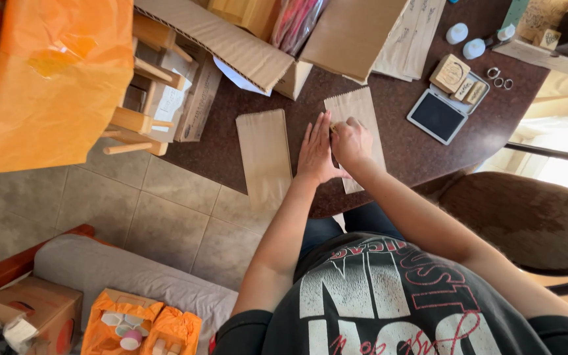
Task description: Stamping paper bags using a wooden stamp and an ink pad
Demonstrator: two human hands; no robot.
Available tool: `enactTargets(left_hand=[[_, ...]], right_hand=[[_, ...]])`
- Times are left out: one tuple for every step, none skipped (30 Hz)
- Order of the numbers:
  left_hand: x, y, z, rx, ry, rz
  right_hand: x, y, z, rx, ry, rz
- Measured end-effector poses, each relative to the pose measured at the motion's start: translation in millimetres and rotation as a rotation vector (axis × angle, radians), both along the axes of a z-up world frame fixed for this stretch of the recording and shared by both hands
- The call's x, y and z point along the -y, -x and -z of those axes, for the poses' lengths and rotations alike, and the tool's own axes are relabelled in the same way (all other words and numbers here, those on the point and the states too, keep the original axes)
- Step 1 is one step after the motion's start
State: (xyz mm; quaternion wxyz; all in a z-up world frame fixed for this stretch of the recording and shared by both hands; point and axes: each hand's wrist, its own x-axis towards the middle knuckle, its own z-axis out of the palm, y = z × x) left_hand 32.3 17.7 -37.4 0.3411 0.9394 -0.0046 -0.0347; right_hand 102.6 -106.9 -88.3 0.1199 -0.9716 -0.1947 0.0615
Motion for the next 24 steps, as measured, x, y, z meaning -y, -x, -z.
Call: enactTargets(left_hand=[[1.1,2.3,-0.5,-0.002,0.002,0.003],[2.8,4.7,-2.4,-0.006,-0.002,0.008],[-1.1,-0.9,-4.2,0.003,-0.015,0.009],[-2.2,-3.4,-5.4,0.014,-0.022,0.01],[-0.8,-1.6,-6.3,0.029,-0.012,0.009],[0.8,0.4,-6.2,0.043,-0.002,0.007],[1.0,2.1,-6.6,0.039,-0.001,0.009],[1.0,3.7,-6.6,0.03,0.002,0.007],[0.1,1.0,-6.7,0.028,0.003,0.005],[-1.0,1.9,-5.4,0.029,0.003,0.007],[-1.0,2.0,-3.7,0.022,0.018,0.007],[-0.6,1.8,-2.0,0.014,0.034,0.007],[-1.8,2.9,-4.9,0.011,0.038,0.013],[-2.2,3.6,-8.1,0.003,0.038,0.016],[-3.1,-1.4,-11.2,0.005,0.035,0.022],[-2.8,-1.2,-11.8,0.011,0.037,0.032],[-2.7,-1.2,-12.6,0.003,0.035,0.031],[-2.4,-1.6,-13.5,-0.005,0.033,0.03],[-1.2,-3.2,-13.3,0.001,0.034,0.039],[0.0,-4.8,-12.8,-0.006,0.035,0.03],[0.9,-2.1,-12.4,-0.021,0.034,0.018],[2.2,-2.1,-13.4,-0.022,0.034,0.024],[2.1,-3.3,-14.6,-0.031,0.021,0.026],[1.9,-4.7,-16.0,-0.04,0.008,0.029]], right_hand=[[1.1,2.9,3.1,-0.002,0.002,0.003],[2.8,6.0,4.9,-0.006,-0.006,0.009],[-1.8,0.0,6.8,0.002,-0.022,0.011],[-1.7,-4.4,-1.5,0.014,-0.029,0.012],[1.2,-4.0,-9.3,-0.002,-0.067,0.027],[4.3,-3.3,-16.2,-0.018,-0.105,0.041],[8.0,-7.0,-21.1,-0.023,-0.104,0.044],[11.7,-10.8,-25.6,-0.066,-0.226,0.072],[14.3,-19.2,-30.6,-0.102,-0.35,0.1],[30.1,-24.7,-40.6,-0.1,-0.351,0.101],[46.6,-31.2,-50.6,-0.118,-0.422,0.228],[63.5,-38.1,-60.7,-0.135,-0.492,0.355],[89.9,-41.4,-68.4,-0.136,-0.487,0.362],[117.0,-44.8,-76.6,-0.133,-0.51,0.426],[144.2,-52.5,-85.6,-0.12,-0.536,0.492],[167.7,-55.9,-70.1,-0.111,-0.536,0.5],[191.8,-58.1,-54.8,-0.125,-0.606,0.627],[216.3,-60.0,-39.7,-0.138,-0.677,0.754],[220.7,-60.0,-51.9,-0.129,-0.68,0.76],[225.0,-59.7,-63.7,-0.098,-0.675,0.752],[228.6,-56.0,-74.3,-0.076,-0.668,0.743],[234.2,-61.7,-70.1,-0.075,-0.668,0.749],[238.3,-69.0,-65.6,-0.044,-0.62,0.735],[242.3,-76.4,-61.4,-0.012,-0.571,0.72]])
